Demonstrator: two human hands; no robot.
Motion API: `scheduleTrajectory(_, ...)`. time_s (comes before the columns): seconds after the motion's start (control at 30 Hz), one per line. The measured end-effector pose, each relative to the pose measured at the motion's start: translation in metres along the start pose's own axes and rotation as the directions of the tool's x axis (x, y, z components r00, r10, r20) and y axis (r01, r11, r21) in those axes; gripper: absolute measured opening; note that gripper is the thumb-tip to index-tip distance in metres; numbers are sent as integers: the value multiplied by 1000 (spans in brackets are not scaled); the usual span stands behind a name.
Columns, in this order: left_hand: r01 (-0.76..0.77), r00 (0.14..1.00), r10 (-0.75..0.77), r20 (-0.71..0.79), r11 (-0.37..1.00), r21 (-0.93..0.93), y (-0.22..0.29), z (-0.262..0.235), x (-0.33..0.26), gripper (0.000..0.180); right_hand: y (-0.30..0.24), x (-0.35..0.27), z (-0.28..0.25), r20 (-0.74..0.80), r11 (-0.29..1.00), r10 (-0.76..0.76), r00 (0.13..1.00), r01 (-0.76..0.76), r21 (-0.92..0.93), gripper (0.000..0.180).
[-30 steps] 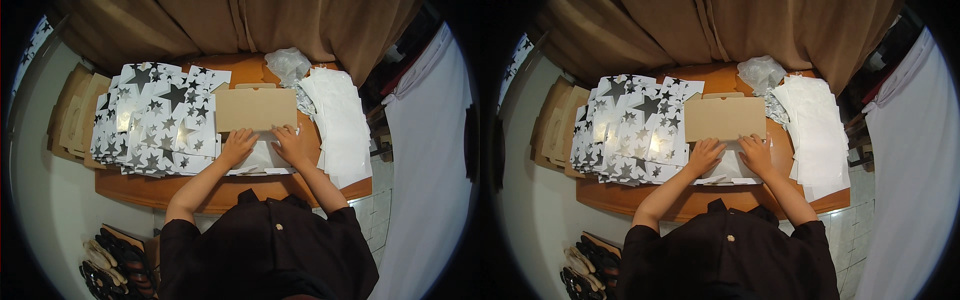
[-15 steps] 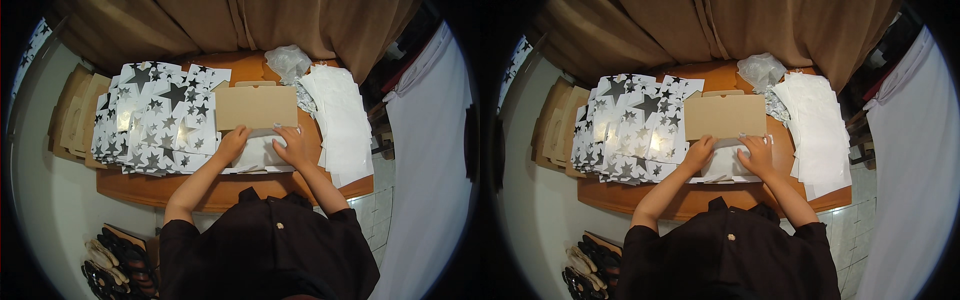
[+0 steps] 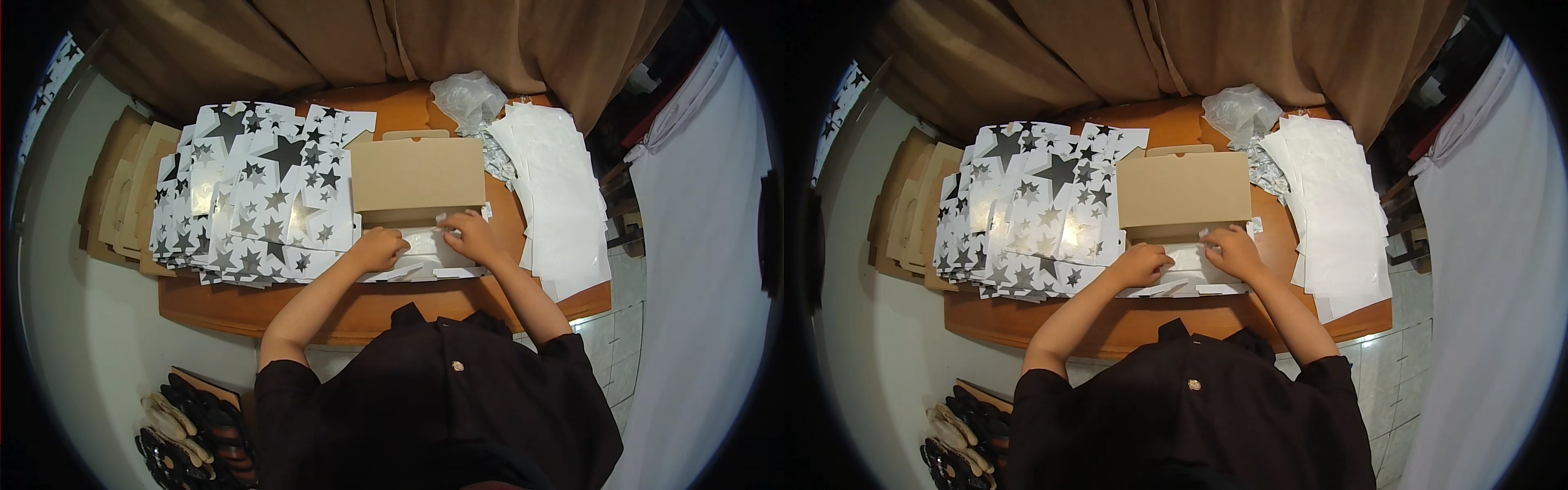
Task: Fold and assemble shoe boxes and organize them on a shelf.
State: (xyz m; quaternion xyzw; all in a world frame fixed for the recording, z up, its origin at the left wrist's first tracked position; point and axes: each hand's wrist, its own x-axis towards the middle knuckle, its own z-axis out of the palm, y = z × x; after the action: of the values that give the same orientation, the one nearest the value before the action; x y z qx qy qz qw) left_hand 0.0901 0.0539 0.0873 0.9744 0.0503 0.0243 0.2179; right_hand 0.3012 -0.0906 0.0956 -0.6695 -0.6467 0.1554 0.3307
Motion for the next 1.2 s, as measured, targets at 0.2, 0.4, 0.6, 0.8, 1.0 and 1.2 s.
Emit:
scheduleTrajectory(0.2, 67, 983, -68, 173, 998, 12, -4, 15, 0, 34, -1, 2, 8, 449, 960, 129, 884, 2, -280, 18)
scheduleTrajectory(0.4, 150, 962, -139, 233, 988, -30, 7, 3, 3, 35, -6, 10, 6, 204, 950, -88, 975, 144, -279, 29)
scheduleTrajectory(0.6, 257, 883, -365, -296, 902, -348, 17, -34, -32, 34, -15, 13, -25, -466, 976, 90, 880, -172, -135, 36)
scheduleTrajectory(0.8, 124, 485, -819, -305, 410, -903, 2, 13, -64, 56, 42, -31, -2, -391, 803, 506, 769, -255, 538, 34)
scheduleTrajectory(1.0, 182, 598, -703, -385, 587, -789, -2, 61, -65, 73, 31, -51, 9, -382, 916, 385, 840, -297, 271, 38)
scheduleTrajectory(1.2, 392, 544, -748, -380, 627, -673, 19, 46, -50, 55, 14, -29, -4, -393, 932, 201, 897, -299, -205, 42)
